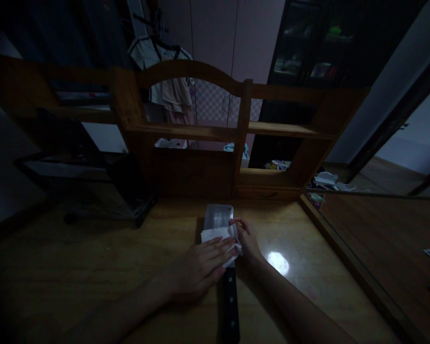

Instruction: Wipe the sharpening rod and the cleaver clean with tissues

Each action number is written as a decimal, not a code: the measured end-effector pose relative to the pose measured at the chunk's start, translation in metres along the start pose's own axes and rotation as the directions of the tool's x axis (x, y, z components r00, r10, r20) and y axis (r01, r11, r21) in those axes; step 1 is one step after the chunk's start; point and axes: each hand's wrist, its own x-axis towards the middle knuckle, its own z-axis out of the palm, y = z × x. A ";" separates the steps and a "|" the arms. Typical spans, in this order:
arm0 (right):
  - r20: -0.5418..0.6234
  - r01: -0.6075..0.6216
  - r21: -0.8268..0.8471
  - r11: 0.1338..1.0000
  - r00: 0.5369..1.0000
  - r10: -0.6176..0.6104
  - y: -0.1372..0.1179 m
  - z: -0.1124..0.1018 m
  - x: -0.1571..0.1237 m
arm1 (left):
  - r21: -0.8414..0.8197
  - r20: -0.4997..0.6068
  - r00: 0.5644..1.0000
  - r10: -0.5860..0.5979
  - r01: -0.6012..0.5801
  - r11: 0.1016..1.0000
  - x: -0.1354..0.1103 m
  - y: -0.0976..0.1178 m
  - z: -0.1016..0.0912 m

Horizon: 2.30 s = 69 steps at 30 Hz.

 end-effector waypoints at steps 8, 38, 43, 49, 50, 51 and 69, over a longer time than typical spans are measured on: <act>0.005 -0.036 0.093 0.995 0.999 0.036 0.003 0.005 0.001 | 0.008 -0.038 0.994 -0.106 0.106 0.994 -0.002 -0.009 -0.004; -0.046 -0.099 0.135 0.986 0.993 0.107 -0.004 0.007 0.002 | 0.057 0.012 0.993 0.117 -0.117 0.992 -0.002 -0.011 -0.004; 0.009 -0.125 0.198 0.972 0.992 0.126 -0.003 0.008 0.002 | 0.162 -0.158 0.987 0.002 0.024 0.986 -0.003 -0.015 -0.001; 0.039 -0.124 0.236 0.964 0.992 0.118 -0.001 0.010 0.002 | 0.205 -0.317 0.945 -0.083 0.153 0.967 -0.002 -0.016 -0.001; 0.036 -0.124 0.235 0.964 0.992 0.119 -0.002 0.010 0.001 | 0.200 -0.282 0.957 -0.066 0.126 0.972 -0.002 -0.015 -0.001; 0.031 -0.124 0.233 0.964 0.992 0.120 -0.002 0.010 0.001 | 0.191 -0.234 0.972 -0.037 0.084 0.978 -0.002 -0.014 -0.001; 0.012 -0.112 0.213 0.971 0.994 0.112 -0.004 0.009 0.001 | 0.118 -0.223 0.963 0.151 -0.127 0.985 -0.007 -0.013 -0.006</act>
